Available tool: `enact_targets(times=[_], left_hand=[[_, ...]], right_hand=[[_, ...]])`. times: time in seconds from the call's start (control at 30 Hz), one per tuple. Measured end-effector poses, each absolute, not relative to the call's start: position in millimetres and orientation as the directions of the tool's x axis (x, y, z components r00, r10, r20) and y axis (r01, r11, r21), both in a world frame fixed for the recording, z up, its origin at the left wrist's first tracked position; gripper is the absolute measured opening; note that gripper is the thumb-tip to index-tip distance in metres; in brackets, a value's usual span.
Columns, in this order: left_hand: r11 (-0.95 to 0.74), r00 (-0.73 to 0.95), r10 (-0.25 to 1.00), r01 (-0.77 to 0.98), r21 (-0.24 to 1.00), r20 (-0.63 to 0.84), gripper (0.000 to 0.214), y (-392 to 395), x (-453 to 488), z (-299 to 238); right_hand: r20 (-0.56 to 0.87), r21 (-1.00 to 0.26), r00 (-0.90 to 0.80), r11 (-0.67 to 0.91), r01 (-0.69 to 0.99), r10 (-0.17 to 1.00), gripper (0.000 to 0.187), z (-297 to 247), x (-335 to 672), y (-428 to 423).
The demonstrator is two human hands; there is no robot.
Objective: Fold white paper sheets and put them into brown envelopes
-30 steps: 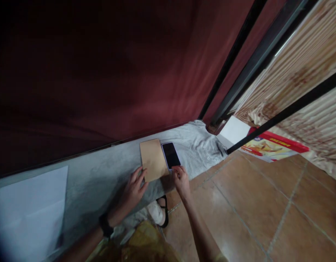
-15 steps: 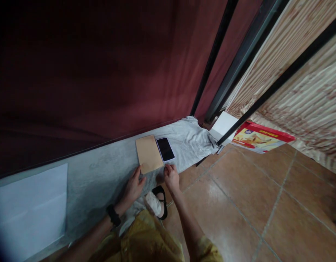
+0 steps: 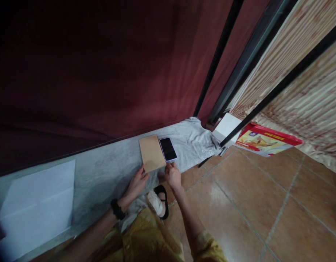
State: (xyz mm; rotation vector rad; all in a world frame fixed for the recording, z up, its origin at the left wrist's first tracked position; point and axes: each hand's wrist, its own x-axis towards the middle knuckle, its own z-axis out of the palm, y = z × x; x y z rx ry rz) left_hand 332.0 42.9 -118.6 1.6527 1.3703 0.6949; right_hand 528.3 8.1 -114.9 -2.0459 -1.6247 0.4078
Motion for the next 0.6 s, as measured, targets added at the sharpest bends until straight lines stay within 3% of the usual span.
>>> enact_targets(times=[0.13, 0.3, 0.4, 0.6], left_hand=[[-0.208, 0.274, 0.961, 0.631, 0.747, 0.037, 0.056, 38, 332, -120], [-0.505, 0.489, 0.858, 0.743, 0.439, 0.159, 0.054, 27, 331, -117], [-0.558, 0.55, 0.825, 0.758, 0.337, 0.129, 0.057, 24, 331, -113], [-0.576, 0.575, 0.813, 0.772, 0.268, 0.093, 0.056, 23, 332, -112]], right_hand=[[0.219, -0.55, 0.243, -0.086, 0.831, 0.945, 0.043, -119, 528, 3], [0.373, -0.468, 0.121, 0.075, 0.88, 0.92, 0.042, -127, 524, 0], [0.383, -0.451, 0.101, 0.091, 0.888, 0.918, 0.041, -133, 523, -1], [0.381, -0.437, 0.07, 0.112, 0.893, 0.922, 0.042, -143, 526, -3]])
